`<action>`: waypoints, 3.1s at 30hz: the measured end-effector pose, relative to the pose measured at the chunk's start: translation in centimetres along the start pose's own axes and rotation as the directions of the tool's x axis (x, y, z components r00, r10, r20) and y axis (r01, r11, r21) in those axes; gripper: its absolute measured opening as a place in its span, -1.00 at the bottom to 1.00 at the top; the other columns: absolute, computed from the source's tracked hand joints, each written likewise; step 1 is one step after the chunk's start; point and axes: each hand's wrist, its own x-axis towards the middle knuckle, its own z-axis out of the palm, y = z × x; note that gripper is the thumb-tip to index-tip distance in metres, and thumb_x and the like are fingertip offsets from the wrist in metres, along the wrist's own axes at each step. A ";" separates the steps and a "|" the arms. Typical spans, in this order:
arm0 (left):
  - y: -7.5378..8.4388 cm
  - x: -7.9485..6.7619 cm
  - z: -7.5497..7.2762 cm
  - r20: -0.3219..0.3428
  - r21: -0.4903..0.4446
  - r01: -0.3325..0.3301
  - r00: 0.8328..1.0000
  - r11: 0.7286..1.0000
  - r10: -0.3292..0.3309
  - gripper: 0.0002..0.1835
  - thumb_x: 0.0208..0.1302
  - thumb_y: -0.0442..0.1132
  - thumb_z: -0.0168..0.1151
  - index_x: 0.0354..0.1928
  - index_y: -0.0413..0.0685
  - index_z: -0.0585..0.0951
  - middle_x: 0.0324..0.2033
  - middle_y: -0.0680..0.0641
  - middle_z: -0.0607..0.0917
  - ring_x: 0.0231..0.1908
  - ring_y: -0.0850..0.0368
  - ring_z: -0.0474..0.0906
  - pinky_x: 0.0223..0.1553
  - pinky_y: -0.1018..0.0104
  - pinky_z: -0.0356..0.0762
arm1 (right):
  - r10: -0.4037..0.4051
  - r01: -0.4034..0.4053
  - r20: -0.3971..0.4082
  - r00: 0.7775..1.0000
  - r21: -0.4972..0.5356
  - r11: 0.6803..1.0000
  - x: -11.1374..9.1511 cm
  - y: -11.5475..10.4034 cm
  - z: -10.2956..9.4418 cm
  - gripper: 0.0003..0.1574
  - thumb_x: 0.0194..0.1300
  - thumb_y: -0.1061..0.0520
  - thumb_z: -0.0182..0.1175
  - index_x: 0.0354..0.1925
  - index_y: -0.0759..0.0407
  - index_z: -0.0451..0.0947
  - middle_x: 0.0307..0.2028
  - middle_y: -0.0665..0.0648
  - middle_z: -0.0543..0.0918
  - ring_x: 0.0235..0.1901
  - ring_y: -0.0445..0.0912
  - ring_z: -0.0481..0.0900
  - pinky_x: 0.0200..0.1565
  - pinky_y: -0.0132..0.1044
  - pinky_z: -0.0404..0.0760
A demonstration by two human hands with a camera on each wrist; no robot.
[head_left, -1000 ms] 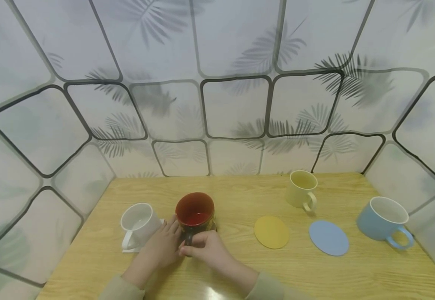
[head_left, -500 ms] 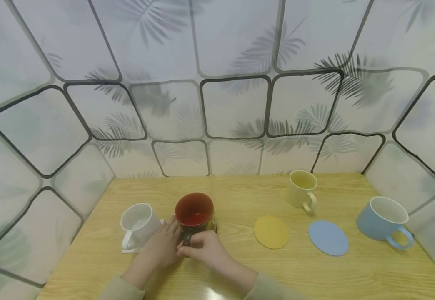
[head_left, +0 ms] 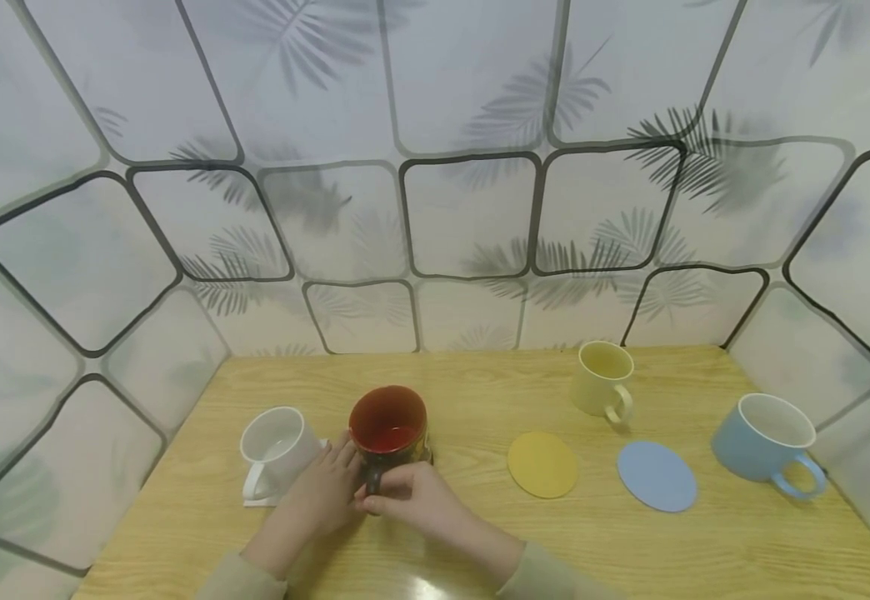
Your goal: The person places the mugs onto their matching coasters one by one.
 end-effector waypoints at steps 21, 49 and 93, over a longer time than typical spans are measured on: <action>-0.6 -1.3 0.2 -0.109 0.087 -0.105 0.987 0.991 0.114 -0.32 0.46 0.05 0.25 0.41 -0.31 0.51 0.40 -0.35 0.56 0.46 -0.41 0.43 0.52 -0.25 0.40 | -0.005 0.008 0.076 0.997 -0.039 0.999 -1.4 -1.2 -1.3 -0.65 0.41 0.24 0.34 0.12 0.34 0.73 0.10 0.30 0.80 0.13 0.07 0.79 0.23 -0.45 0.63; 0.5 -3.3 -3.7 -0.142 0.143 -0.023 0.989 0.989 0.044 -0.34 0.47 0.03 0.31 0.45 -0.19 0.52 0.35 -0.31 0.62 0.37 -0.30 0.56 0.44 -0.21 0.52 | 0.027 -0.021 0.046 0.999 -0.135 0.991 -1.3 -1.9 -3.5 -0.73 0.44 0.08 0.35 0.00 0.20 0.77 -0.02 0.19 0.85 -0.08 -0.20 0.78 0.03 -0.46 0.68; 3.8 -2.9 -6.6 -0.306 0.262 -0.133 0.928 0.956 0.213 -0.37 0.41 0.07 0.37 0.38 -0.16 0.60 0.39 -0.20 0.62 0.44 -0.20 0.51 0.52 -0.15 0.44 | -0.043 0.041 -0.030 0.999 -0.045 0.998 -2.3 -2.7 -10.4 -0.59 0.57 0.17 0.17 0.16 0.47 0.63 0.10 0.49 0.73 0.08 0.23 0.74 0.11 -0.41 0.71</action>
